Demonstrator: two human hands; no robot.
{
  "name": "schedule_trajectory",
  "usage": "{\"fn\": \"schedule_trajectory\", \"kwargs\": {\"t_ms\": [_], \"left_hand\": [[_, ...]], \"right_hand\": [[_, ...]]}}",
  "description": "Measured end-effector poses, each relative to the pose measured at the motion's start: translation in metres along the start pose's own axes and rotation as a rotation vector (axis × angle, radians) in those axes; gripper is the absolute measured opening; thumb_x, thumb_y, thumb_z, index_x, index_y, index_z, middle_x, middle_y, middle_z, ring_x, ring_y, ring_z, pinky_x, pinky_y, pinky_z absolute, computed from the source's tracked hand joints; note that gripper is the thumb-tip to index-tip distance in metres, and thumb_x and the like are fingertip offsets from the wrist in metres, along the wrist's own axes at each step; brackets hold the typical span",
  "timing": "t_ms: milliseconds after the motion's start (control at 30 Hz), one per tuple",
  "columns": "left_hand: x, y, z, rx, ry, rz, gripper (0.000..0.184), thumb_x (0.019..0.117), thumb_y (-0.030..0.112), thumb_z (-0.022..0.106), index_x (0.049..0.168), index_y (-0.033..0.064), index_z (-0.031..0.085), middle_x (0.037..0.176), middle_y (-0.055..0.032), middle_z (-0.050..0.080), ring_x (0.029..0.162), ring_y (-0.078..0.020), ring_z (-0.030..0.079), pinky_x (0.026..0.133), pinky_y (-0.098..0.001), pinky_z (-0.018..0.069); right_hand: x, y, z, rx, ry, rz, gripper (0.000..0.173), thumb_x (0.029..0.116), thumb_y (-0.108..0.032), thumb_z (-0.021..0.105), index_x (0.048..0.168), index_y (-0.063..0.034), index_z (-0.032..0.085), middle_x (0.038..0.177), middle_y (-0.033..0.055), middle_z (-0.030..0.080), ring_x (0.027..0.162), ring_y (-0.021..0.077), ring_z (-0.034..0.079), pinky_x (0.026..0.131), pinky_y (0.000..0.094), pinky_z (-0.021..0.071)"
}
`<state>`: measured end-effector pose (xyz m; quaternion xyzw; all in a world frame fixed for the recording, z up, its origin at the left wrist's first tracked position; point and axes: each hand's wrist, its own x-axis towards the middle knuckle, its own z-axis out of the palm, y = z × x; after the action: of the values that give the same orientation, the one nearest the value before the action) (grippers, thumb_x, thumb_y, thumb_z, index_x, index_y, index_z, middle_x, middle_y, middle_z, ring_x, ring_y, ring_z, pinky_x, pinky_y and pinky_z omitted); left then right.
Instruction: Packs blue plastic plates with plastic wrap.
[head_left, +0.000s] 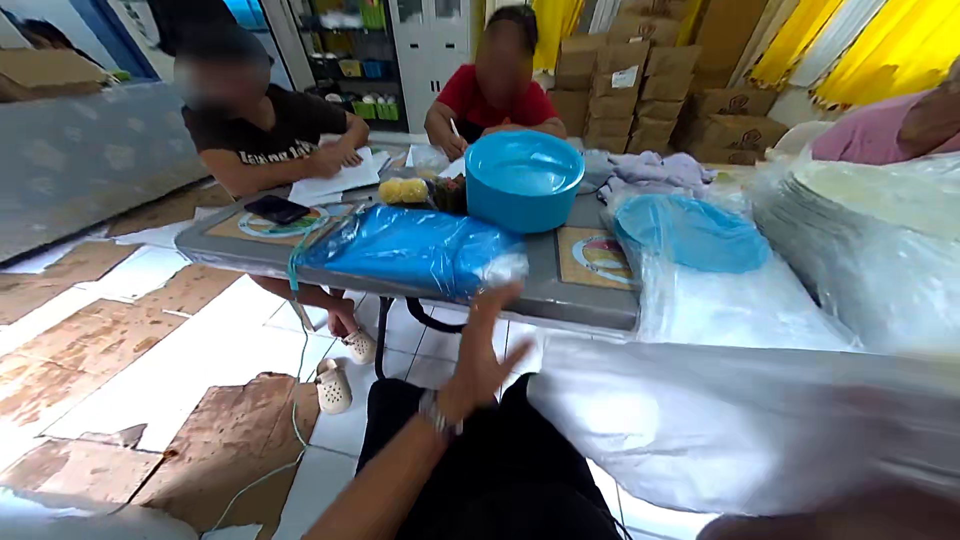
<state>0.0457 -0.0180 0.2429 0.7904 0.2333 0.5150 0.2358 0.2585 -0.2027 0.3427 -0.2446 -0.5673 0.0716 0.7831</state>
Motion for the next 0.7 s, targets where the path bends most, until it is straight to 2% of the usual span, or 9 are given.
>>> {"fn": "schedule_trajectory", "kwargs": {"t_ms": [67,100,167,233,267,333,433,567,700], "left_hand": [[-0.032,0.042,0.004,-0.234,-0.139,0.037,0.097,0.0801,0.070,0.071,0.142,-0.0024,0.052,0.142,-0.0084,0.060,0.136,-0.0100,0.052,0.116,-0.0319,0.0421],[-0.048,0.056,0.005,-0.315,-0.213,0.005,0.082,0.0779,0.057,0.081,0.134,0.0018,0.059,0.132,-0.0007,0.066,0.127,-0.0009,0.056,0.110,-0.0249,0.0459],[-0.069,0.063,0.003,-0.476,-0.255,-0.130,0.032,0.0883,0.020,0.078,0.117,0.0073,0.072,0.112,0.0037,0.074,0.107,0.0019,0.066,0.096,-0.0215,0.0525],[-0.075,0.057,-0.009,-0.694,-0.144,-0.304,0.022,0.0965,0.016,0.067,0.117,0.0225,0.072,0.113,0.0156,0.073,0.106,0.0050,0.066,0.096,-0.0206,0.0537],[-0.070,0.055,-0.015,-0.767,0.007,-0.407,0.020,0.0968,0.010,0.064,0.113,0.0184,0.071,0.107,0.0128,0.075,0.101,0.0011,0.068,0.093,-0.0234,0.0566],[-0.051,0.057,-0.033,-0.923,0.297,-0.605,0.031,0.1043,0.006,0.032,0.113,0.0109,0.061,0.099,0.0064,0.074,0.092,-0.0057,0.071,0.083,-0.0271,0.0603],[-0.031,0.044,-0.064,-1.170,0.582,-0.645,0.054,0.1108,0.021,0.008,0.105,0.0127,0.061,0.090,0.0004,0.075,0.085,-0.0087,0.073,0.076,-0.0270,0.0626],[-0.029,0.022,-0.090,-1.166,0.764,-0.554,0.047,0.1126,0.025,0.018,0.103,0.0159,0.063,0.088,0.0004,0.074,0.083,-0.0082,0.073,0.074,-0.0272,0.0623],[-0.044,0.014,-0.102,-0.817,0.862,-0.578,0.032,0.1129,0.024,0.026,0.111,0.0141,0.056,0.087,0.0042,0.066,0.079,-0.0020,0.066,0.069,-0.0216,0.0575]], "right_hand": [[-0.005,0.042,0.041,0.052,-0.434,0.123,0.018,0.1027,-0.031,0.060,0.113,-0.0231,0.073,0.122,-0.0085,0.070,0.118,0.0056,0.063,0.102,0.0262,0.0528],[-0.008,0.058,0.059,0.048,-0.665,0.183,0.021,0.1037,-0.031,0.058,0.109,-0.0164,0.072,0.126,-0.0014,0.068,0.121,0.0099,0.061,0.103,0.0298,0.0513],[-0.014,0.079,0.086,0.008,-1.057,0.238,0.036,0.1025,-0.029,0.058,0.129,-0.0066,0.070,0.144,0.0137,0.060,0.135,0.0231,0.055,0.111,0.0402,0.0464],[-0.017,0.088,0.097,-0.050,-1.174,0.167,0.050,0.1018,-0.031,0.059,0.145,-0.0062,0.057,0.156,0.0184,0.047,0.143,0.0273,0.047,0.116,0.0422,0.0417],[-0.018,0.091,0.096,-0.097,-1.109,0.121,0.055,0.1017,-0.036,0.059,0.148,-0.0068,0.054,0.158,0.0171,0.044,0.144,0.0235,0.046,0.117,0.0391,0.0421],[-0.017,0.103,0.085,-0.185,-0.852,0.081,0.062,0.0998,-0.042,0.062,0.148,-0.0051,0.052,0.159,0.0146,0.044,0.145,0.0161,0.045,0.119,0.0341,0.0397],[-0.020,0.135,0.057,-0.460,-0.475,0.122,0.066,0.0946,-0.036,0.069,0.147,-0.0012,0.051,0.156,0.0190,0.046,0.143,0.0244,0.047,0.115,0.0428,0.0422],[-0.041,0.150,0.037,-0.240,-0.132,0.672,0.039,0.1007,-0.017,0.055,0.134,0.0042,0.054,0.131,0.0107,0.063,0.116,0.0140,0.064,0.097,0.0306,0.0545],[-0.102,0.169,0.035,0.139,-0.243,1.106,0.055,0.1078,-0.039,0.031,0.142,0.0017,0.047,0.133,0.0094,0.064,0.115,0.0178,0.066,0.095,0.0367,0.0556]]}}
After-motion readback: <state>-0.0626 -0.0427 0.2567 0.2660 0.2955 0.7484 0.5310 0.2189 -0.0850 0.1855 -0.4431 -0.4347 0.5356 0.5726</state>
